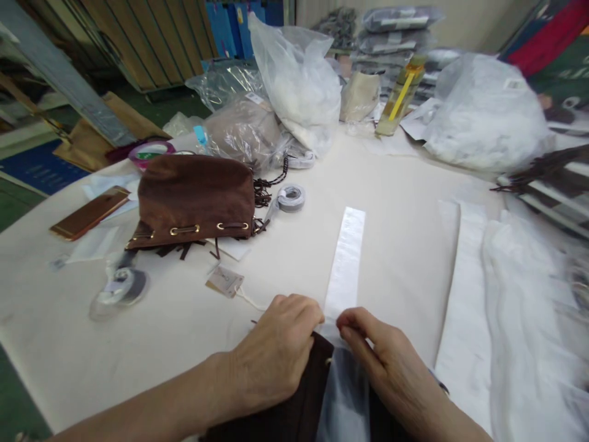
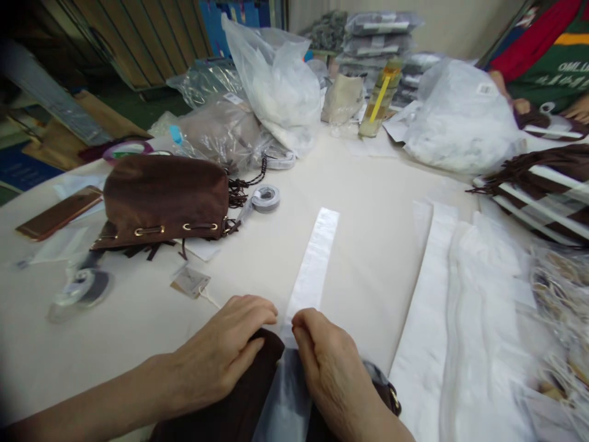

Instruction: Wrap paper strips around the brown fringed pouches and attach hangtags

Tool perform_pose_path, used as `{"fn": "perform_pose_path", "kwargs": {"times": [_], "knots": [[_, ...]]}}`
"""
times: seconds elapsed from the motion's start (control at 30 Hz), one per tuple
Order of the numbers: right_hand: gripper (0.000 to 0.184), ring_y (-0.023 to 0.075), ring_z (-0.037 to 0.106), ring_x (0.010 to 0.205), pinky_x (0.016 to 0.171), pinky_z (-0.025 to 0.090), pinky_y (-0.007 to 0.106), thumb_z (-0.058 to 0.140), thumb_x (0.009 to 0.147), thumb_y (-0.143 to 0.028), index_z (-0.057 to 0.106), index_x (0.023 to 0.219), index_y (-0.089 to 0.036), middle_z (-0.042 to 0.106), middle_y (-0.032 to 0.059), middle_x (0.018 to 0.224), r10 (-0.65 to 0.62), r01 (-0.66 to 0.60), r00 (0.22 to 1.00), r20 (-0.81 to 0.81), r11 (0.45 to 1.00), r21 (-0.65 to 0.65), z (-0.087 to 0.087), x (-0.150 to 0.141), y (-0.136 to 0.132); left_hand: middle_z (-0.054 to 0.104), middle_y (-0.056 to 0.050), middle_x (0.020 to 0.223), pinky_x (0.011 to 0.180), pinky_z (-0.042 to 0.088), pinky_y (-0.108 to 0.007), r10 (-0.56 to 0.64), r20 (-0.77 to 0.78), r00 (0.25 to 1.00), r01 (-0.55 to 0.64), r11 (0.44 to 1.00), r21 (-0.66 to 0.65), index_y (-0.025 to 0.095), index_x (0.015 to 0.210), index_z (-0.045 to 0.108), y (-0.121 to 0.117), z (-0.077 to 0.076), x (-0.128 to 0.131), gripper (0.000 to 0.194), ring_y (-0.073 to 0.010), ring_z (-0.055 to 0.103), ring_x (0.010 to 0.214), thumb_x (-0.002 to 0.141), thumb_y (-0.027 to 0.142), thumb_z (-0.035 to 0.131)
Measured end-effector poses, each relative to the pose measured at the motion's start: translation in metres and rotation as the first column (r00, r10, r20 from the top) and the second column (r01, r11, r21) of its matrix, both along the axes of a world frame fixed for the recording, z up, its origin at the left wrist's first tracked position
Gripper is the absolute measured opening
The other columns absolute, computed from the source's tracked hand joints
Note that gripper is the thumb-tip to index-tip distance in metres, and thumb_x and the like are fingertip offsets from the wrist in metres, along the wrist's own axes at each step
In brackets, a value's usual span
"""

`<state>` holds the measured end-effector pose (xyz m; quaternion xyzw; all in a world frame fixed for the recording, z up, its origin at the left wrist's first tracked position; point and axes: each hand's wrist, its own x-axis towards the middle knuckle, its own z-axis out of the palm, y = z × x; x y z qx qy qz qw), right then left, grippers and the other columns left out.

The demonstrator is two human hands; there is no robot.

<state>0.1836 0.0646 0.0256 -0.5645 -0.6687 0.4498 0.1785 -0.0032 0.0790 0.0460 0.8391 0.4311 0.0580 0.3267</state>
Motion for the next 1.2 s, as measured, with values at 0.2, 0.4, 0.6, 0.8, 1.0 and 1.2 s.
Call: {"fn": "perform_pose_path", "kwargs": {"times": [0.2,0.4,0.6,0.8,1.0,1.2], "knots": [[0.022,0.0217,0.057,0.077,0.073,0.039,0.035,0.039,0.091,-0.030,0.059,0.089,-0.020,0.063,0.0055,0.081,-0.130,0.003,0.943,0.306,0.924,0.383,-0.022,0.009,-0.048,0.058,-0.007,0.086,0.077,0.035,-0.042,0.036,-0.197,0.980,0.011,0.972,0.234,0.016,0.083,0.052,-0.009,-0.017,0.015,0.014,-0.0253,0.051,0.086,0.088,0.024,0.042],[0.023,0.0209,0.057,0.081,0.076,0.041,0.035,0.038,0.092,-0.024,0.060,0.088,-0.018,0.063,0.0053,0.083,-0.143,-0.044,0.917,0.373,0.892,0.450,-0.030,0.005,-0.043,0.062,-0.007,0.078,0.076,0.036,-0.039,0.133,-0.110,0.985,-0.098,0.957,0.272,0.016,0.079,0.054,-0.006,-0.025,0.018,0.010,-0.0240,0.055,0.081,0.084,0.023,0.048],[0.025,0.0205,0.056,0.097,0.092,0.039,0.039,0.037,0.093,-0.026,0.059,0.099,-0.017,0.063,0.0081,0.100,-0.188,-0.018,0.935,0.302,0.822,0.569,-0.006,0.008,-0.064,0.059,-0.007,0.093,0.088,0.034,-0.034,0.257,0.097,0.961,-0.275,0.902,0.334,0.015,0.086,0.052,-0.031,0.001,-0.009,0.011,-0.0201,0.050,0.095,0.087,0.021,0.043],[0.024,0.0228,0.056,0.100,0.088,0.046,0.041,0.043,0.089,-0.033,0.058,0.102,-0.019,0.060,0.0105,0.106,-0.403,0.184,0.900,0.165,0.697,0.693,0.008,0.022,-0.136,0.051,0.002,0.061,0.059,0.038,-0.024,0.517,0.268,0.813,-0.492,0.856,-0.157,0.019,0.064,0.048,-0.134,0.020,-0.066,0.022,-0.0133,0.049,0.060,0.081,0.032,0.046],[0.033,0.0257,0.057,0.102,0.082,0.051,0.037,0.048,0.085,-0.042,0.055,0.106,-0.019,0.059,0.0130,0.109,-0.588,0.471,0.806,0.066,0.705,0.531,-0.016,0.022,-0.199,0.057,0.001,0.063,0.050,0.040,-0.023,0.916,0.111,0.384,-0.473,0.299,-0.829,0.019,0.074,0.051,-0.206,-0.014,-0.078,0.042,-0.0164,0.056,0.063,0.054,0.049,0.073],[0.059,0.0280,0.058,0.103,0.080,0.051,0.037,0.050,0.077,-0.059,0.050,0.114,-0.013,0.061,0.0156,0.111,-0.781,0.784,0.617,-0.090,0.601,0.155,-0.029,0.007,-0.200,0.060,0.001,0.064,0.052,0.038,-0.020,0.981,-0.070,0.183,-0.253,-0.022,-0.967,0.019,0.077,0.052,-0.195,-0.014,-0.053,0.049,-0.0129,0.055,0.059,0.050,0.049,0.078]]}}
